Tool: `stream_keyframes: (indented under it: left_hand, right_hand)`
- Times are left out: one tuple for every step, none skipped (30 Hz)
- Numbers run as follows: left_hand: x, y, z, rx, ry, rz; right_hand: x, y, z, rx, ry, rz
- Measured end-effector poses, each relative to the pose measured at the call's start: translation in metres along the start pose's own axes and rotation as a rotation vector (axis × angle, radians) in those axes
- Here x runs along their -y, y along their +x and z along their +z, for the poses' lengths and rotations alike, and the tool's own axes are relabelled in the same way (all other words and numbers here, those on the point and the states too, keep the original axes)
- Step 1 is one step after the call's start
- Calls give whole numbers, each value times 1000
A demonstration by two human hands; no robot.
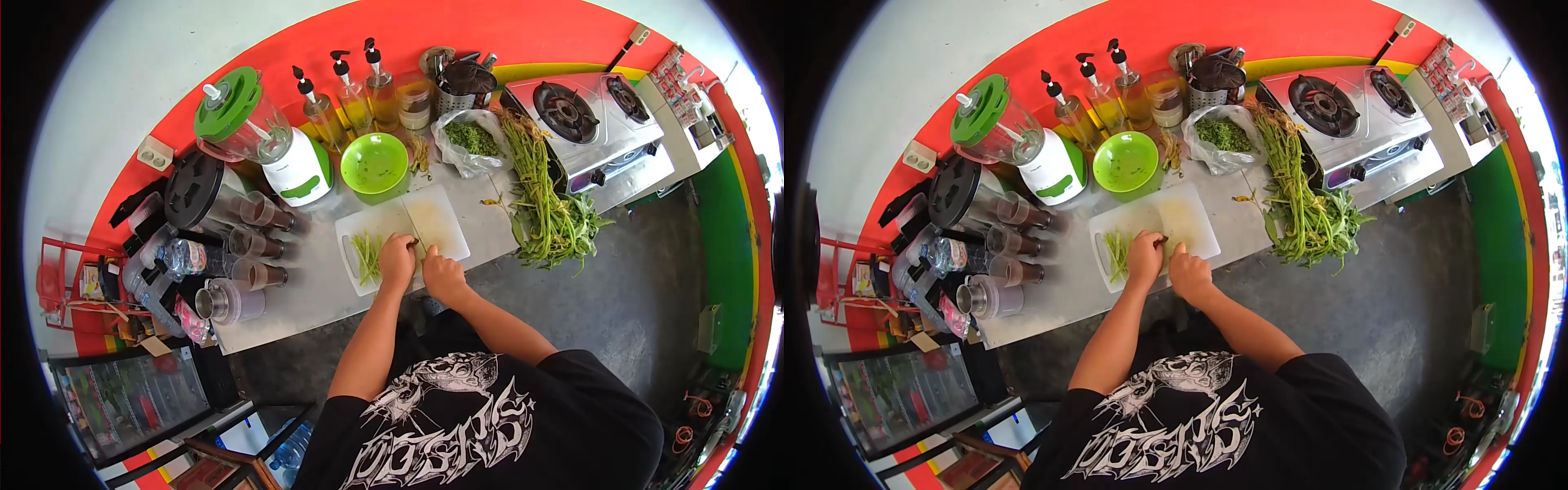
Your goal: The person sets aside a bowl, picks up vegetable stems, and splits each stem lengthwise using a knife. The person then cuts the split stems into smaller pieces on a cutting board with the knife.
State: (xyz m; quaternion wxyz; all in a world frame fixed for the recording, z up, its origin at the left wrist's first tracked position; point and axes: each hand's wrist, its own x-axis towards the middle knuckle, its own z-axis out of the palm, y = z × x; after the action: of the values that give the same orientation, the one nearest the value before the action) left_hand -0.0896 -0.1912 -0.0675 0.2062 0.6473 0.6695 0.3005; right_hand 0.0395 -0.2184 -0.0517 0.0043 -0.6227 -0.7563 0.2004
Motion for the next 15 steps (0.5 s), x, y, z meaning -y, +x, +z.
stream_keyframes:
  left_hand:
    - [0,0,0,-4,-12,-8]
    - [0,-1,2,-7,-27,-18]
    - [1,-2,4,-7,-31,-22]
    - [3,-1,4,5,-47,-47]
    - [5,0,5,15,-65,-74]
    - [3,-3,5,12,-69,-80]
    - [2,-4,4,11,-64,-77]
    - [1,-1,2,6,-58,-68]
    - [-1,1,0,-1,-60,-65]
    - [-2,0,0,-6,-49,-58]
    - [-2,-3,-1,-4,-39,-55]
    - [-1,-3,-1,-1,-43,-59]
    - [1,-2,0,-11,-44,-25]
    - [3,-3,1,-16,-45,6]
    - [4,-8,0,-4,-50,-2]
  right_hand:
    - [0,-2,0,24,-10,5]
    - [0,-4,1,50,-22,11]
    - [0,-4,-1,52,-26,10]
    - [0,-3,-2,51,14,21]
    - [1,-2,-4,49,52,28]
    - [1,-6,-8,53,46,24]
    - [2,-10,-13,59,59,22]
    - [5,-11,-19,59,72,18]
    - [6,-9,-16,53,69,14]
    - [6,-8,-12,75,32,32]
    - [7,-9,-7,103,-2,55]
    - [9,-8,-8,108,-6,57]
    - [10,-4,-11,100,-1,61]
    - [12,-4,-11,95,6,68]
    - [15,-10,-9,108,4,76]
